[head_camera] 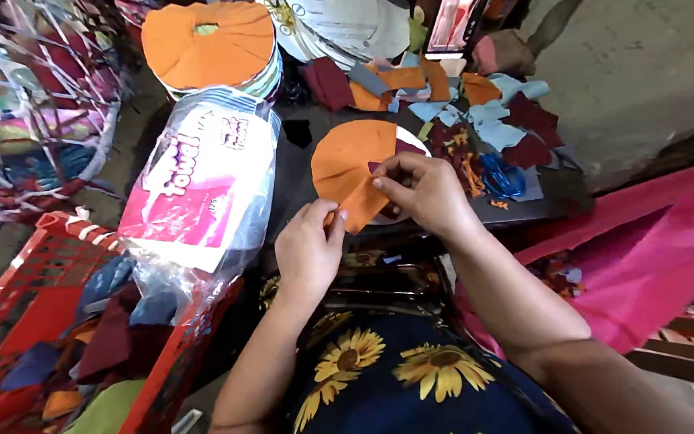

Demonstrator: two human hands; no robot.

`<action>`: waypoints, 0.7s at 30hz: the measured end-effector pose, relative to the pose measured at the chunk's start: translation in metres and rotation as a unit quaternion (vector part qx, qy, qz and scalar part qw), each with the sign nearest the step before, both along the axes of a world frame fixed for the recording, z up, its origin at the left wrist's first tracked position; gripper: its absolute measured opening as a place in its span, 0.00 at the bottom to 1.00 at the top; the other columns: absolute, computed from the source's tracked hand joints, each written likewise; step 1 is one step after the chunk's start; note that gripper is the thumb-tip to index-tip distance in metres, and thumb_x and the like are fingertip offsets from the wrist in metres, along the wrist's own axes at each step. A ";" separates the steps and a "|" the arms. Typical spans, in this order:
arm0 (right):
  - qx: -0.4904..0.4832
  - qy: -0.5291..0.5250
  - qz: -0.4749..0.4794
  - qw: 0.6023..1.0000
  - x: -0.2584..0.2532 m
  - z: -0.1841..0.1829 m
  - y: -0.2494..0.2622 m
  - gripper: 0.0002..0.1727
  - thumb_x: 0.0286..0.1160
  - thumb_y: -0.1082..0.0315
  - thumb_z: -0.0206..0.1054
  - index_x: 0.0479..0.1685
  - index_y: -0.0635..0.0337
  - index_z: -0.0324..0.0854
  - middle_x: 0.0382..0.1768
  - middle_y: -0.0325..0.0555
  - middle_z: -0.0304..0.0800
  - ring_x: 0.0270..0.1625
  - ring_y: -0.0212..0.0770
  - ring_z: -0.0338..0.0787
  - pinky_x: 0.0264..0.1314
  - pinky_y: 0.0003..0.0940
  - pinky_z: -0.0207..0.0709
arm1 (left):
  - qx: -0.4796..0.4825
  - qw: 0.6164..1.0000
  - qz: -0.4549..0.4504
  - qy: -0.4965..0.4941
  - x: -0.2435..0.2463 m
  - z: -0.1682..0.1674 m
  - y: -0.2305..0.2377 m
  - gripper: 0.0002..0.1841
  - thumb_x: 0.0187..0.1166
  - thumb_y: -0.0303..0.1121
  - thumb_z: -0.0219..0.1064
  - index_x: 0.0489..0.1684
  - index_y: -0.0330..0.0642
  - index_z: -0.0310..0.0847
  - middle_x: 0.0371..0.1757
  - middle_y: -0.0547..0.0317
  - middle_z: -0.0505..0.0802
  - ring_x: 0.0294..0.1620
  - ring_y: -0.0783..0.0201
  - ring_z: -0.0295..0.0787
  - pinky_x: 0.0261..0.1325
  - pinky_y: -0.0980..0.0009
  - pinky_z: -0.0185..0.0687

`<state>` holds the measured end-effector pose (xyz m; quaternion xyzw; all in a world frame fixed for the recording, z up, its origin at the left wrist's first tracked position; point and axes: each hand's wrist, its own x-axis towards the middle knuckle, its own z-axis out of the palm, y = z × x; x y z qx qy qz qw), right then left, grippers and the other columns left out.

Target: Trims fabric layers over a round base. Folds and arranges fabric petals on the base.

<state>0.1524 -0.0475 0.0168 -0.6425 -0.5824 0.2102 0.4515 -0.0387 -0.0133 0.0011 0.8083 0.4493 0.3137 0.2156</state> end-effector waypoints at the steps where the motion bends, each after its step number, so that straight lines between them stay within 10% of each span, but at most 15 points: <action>1: -0.007 -0.015 -0.004 1.000 0.000 0.000 0.006 0.06 0.79 0.68 0.69 0.46 0.62 0.86 0.36 0.41 0.89 0.28 0.24 0.85 0.32 0.22 0.82 | -0.007 1.000 0.004 0.018 0.002 0.002 0.004 0.09 0.82 0.34 0.68 0.47 0.38 0.90 0.39 0.49 0.93 0.35 0.53 0.89 0.39 0.52 0.83; 11: -0.083 -0.057 -0.027 0.995 0.002 -0.005 0.028 0.07 0.81 0.68 0.69 0.48 0.62 0.86 0.35 0.44 0.89 0.26 0.30 0.85 0.32 0.28 0.83 | 0.005 0.998 0.059 0.032 -0.002 0.004 0.015 0.12 0.85 0.32 0.64 0.59 0.39 0.86 0.50 0.44 0.90 0.40 0.48 0.90 0.40 0.50 0.84; 21: -0.059 -0.096 -0.051 0.992 0.000 -0.006 0.025 0.07 0.80 0.68 0.69 0.48 0.62 0.87 0.35 0.45 0.90 0.29 0.31 0.85 0.36 0.30 0.82 | 0.054 0.996 0.023 0.073 0.000 -0.007 0.011 0.09 0.83 0.34 0.67 0.47 0.44 0.94 0.49 0.50 0.93 0.45 0.51 0.91 0.42 0.52 0.84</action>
